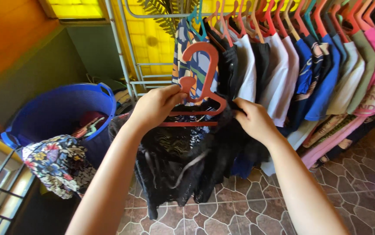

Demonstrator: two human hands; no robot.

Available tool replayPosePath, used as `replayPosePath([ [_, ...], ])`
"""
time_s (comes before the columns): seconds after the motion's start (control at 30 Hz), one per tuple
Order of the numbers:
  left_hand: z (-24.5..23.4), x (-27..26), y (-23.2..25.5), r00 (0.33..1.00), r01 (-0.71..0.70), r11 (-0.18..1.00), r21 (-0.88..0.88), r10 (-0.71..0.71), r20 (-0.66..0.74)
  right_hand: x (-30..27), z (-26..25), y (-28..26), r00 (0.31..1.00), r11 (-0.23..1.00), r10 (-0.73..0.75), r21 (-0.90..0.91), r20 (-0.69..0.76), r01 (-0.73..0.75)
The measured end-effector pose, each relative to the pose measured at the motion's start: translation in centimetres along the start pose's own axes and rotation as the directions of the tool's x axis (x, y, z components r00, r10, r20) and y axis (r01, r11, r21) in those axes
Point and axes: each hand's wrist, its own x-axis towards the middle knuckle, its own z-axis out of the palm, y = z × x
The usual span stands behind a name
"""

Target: The recorder is taking washed clothes from a laundry basket and hanging them on a drying rack using plastic hangers.

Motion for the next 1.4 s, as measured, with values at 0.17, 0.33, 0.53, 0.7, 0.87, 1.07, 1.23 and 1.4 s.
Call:
replayPosePath([
  [0.17,-4.0,-1.8,-4.1,0.996,-0.039,0.994,-0.098,0.030,-0.087,-0.6,0.3,3.8,0.990,0.980,0.138,0.142,0.041,-0.143],
  [0.33,-4.1,-3.7,-8.0,0.989,-0.149,0.975,-0.165,0.144,-0.038,-0.9,-1.2,3.3,0.992,0.951,0.129,0.282,0.015,-0.128],
  [0.53,-1.5,-2.4,-6.0,0.992,0.086,0.986,-0.143,-0.098,-0.084,0.0,-0.9,0.7,0.985,0.971,0.164,0.169,0.047,-0.169],
  [0.7,-2.7,-1.6,-5.7,0.999,0.012,0.935,-0.354,-0.029,-0.043,0.0,-1.2,4.4,0.993,0.963,0.116,0.241,0.022,-0.118],
  [0.87,-3.1,-2.3,-10.6,0.990,0.071,0.993,-0.095,-0.081,-0.112,1.6,-3.2,4.6,0.992,0.960,0.119,0.248,0.045,-0.127],
  [1.07,-2.9,-1.8,-12.4,0.976,0.076,0.994,-0.078,-0.090,-0.198,2.6,-2.9,2.8,0.928,0.849,0.164,0.431,0.333,-0.305],
  [1.23,1.5,-0.6,-14.9,0.945,0.120,0.985,0.125,-0.075,-0.318,2.3,1.5,2.6,0.944,0.753,0.126,0.591,0.305,-0.291],
  [1.4,10.0,1.6,-16.7,0.920,-0.082,0.987,-0.140,0.021,-0.391,4.0,6.5,-0.6,0.915,0.440,0.314,0.816,0.252,-0.375],
])
